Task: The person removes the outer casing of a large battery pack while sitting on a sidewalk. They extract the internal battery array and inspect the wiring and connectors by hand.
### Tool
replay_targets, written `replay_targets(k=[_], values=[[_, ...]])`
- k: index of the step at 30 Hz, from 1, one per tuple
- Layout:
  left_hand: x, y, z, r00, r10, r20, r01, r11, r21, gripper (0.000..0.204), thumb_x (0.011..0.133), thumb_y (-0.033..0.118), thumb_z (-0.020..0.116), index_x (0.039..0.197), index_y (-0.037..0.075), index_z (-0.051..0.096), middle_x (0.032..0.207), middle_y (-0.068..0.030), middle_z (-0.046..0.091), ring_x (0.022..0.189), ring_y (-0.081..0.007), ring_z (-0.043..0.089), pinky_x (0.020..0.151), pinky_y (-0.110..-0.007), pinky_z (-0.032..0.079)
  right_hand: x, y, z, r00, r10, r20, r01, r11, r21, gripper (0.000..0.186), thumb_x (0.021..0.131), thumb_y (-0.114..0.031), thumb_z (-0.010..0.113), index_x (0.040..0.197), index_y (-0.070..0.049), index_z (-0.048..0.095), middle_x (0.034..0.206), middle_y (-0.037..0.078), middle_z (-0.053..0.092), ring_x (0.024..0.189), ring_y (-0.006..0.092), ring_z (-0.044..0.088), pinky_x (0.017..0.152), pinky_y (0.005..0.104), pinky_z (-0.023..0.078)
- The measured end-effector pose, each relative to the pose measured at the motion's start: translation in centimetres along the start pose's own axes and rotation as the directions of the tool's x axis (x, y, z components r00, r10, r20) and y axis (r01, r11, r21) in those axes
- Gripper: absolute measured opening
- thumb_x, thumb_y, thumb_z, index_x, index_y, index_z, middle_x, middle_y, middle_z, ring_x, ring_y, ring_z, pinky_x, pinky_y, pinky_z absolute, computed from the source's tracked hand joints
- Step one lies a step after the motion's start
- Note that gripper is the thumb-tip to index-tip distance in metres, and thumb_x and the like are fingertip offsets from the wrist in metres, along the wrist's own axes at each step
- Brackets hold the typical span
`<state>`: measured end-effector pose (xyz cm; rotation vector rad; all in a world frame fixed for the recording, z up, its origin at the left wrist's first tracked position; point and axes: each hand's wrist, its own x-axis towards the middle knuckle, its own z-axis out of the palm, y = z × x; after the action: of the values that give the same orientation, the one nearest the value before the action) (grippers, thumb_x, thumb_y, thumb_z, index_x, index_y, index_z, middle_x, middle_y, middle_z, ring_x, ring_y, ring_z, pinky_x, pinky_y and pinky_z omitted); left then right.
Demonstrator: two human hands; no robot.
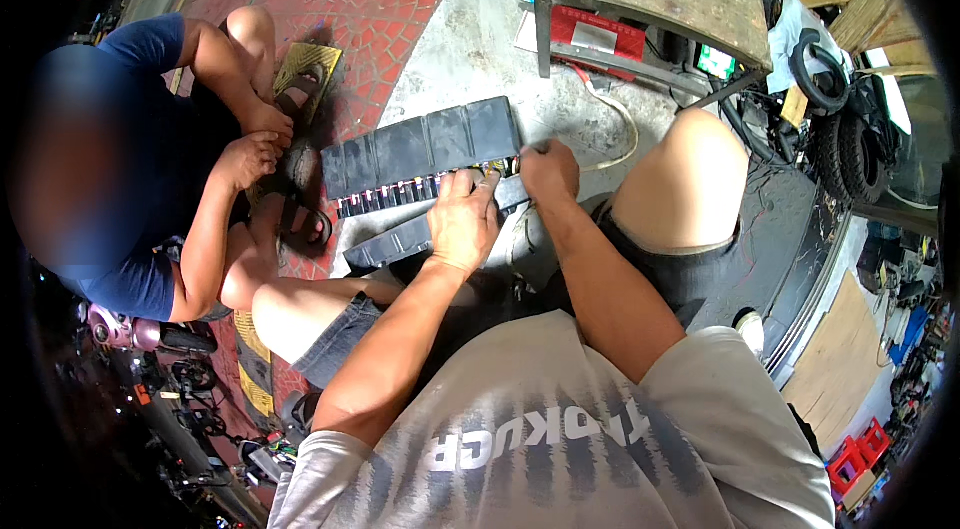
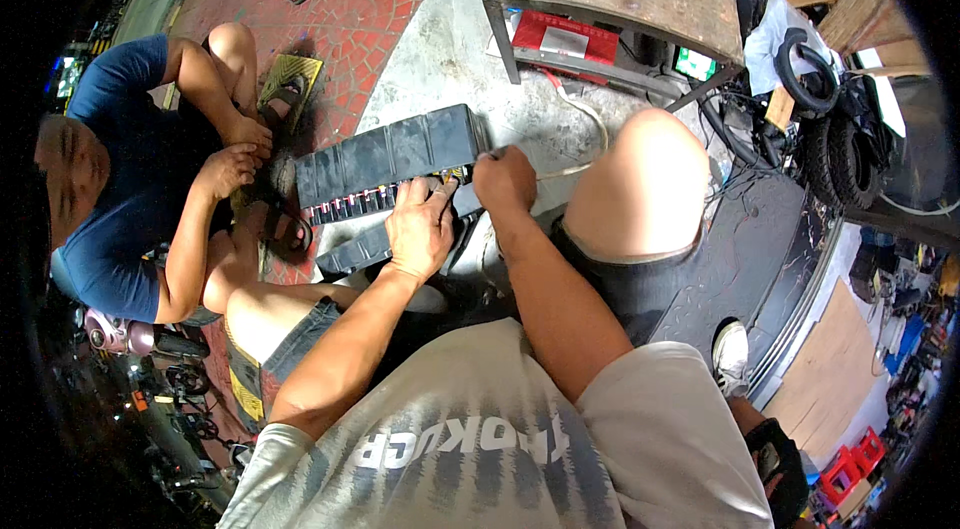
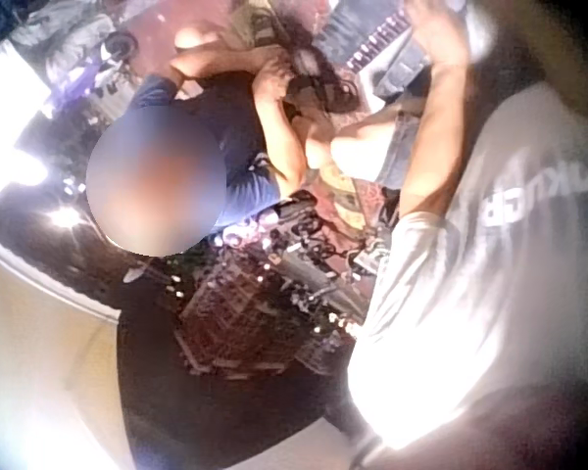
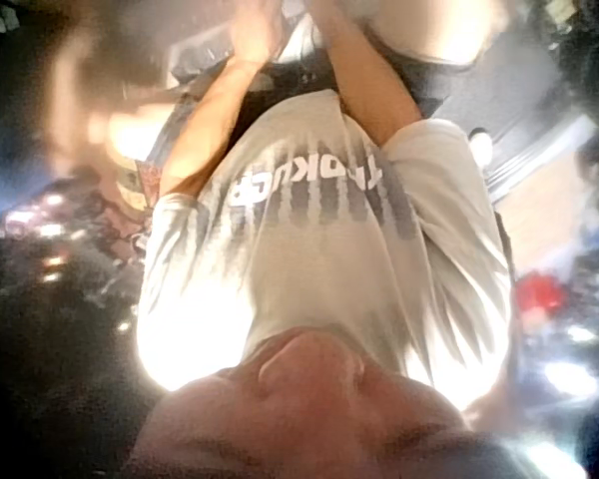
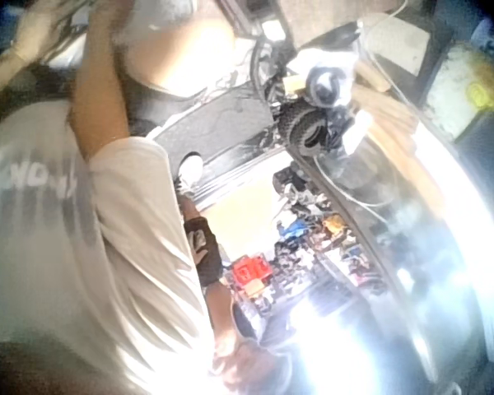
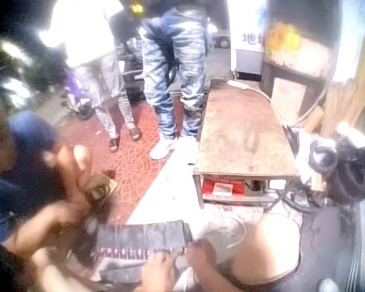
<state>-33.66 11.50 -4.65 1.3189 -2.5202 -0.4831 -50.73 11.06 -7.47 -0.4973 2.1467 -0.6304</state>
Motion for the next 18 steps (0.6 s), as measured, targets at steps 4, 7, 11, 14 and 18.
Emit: replay_targets(k=[4,7,11,14,18], values=[[1.0,1.4,-0.1,0.977,-0.199,-0.073,0.184,0.969,-0.166,0.027,0.092,0.009,0.067,0.114,0.008,0.083,0.113,-0.0165,0.069,0.112,-0.0394,0.063,0.098,-0.051,0.054,0.5,2.7,0.6,0.996,-0.060,0.073,0.058,0.998,0.036,0.032,0.091,-0.033,0.068,0.115,-0.020,0.086,0.123,0.018,0.079,0.118,0.0440,0.072,0.104,0.0528,0.056],[2.2,1.3,0.0,0.934,-0.354,0.051,0.358,0.922,-0.145,0.027,0.096,0.018,0.066,0.114,0.006,0.083,0.111,-0.0243,0.068,0.114,-0.0437,0.062,0.103,-0.052,0.051,-0.1,3.6,2.1,0.988,-0.132,0.081,0.128,0.990,0.052,0.034,0.087,-0.033,0.069,0.116,-0.025,0.086,0.123,0.019,0.078,0.122,0.0442,0.070,0.106,0.0526,0.055],[3.5,-0.3,0.3,0.861,-0.477,0.179,0.507,0.835,-0.215,0.029,0.095,0.024,0.067,0.110,0.006,0.084,0.117,-0.0289,0.068,0.118,-0.0466,0.063,0.106,-0.052,0.049,-1.1,2.5,2.3,0.989,-0.093,0.118,0.073,0.983,0.170,0.036,0.084,-0.034,0.072,0.115,-0.023,0.086,0.124,0.019,0.078,0.125,0.0447,0.067,0.109,0.0517,0.052],[3.9,0.1,0.3,0.841,-0.514,0.167,0.540,0.789,-0.293,0.027,0.093,0.022,0.070,0.106,0.003,0.084,0.104,-0.0244,0.078,0.103,-0.0381,0.075,0.095,-0.044,0.056,0.6,3.9,3.2,0.982,-0.113,0.153,0.067,0.957,0.282,0.033,0.085,-0.034,0.072,0.112,-0.022,0.086,0.123,0.018,0.078,0.125,0.0457,0.067,0.110,0.0507,0.052],[4.7,1.8,-1.0,0.758,-0.614,0.219,0.650,0.689,-0.320,0.031,0.094,0.031,0.074,0.103,0.004,0.084,0.097,-0.0231,0.081,0.097,-0.0374,0.078,0.092,-0.044,0.058,0.3,3.6,2.9,0.972,-0.157,0.177,0.105,0.956,0.274,0.029,0.086,-0.033,0.072,0.107,-0.021,0.086,0.121,0.019,0.079,0.122,0.0456,0.067,0.110,0.0496,0.052]])
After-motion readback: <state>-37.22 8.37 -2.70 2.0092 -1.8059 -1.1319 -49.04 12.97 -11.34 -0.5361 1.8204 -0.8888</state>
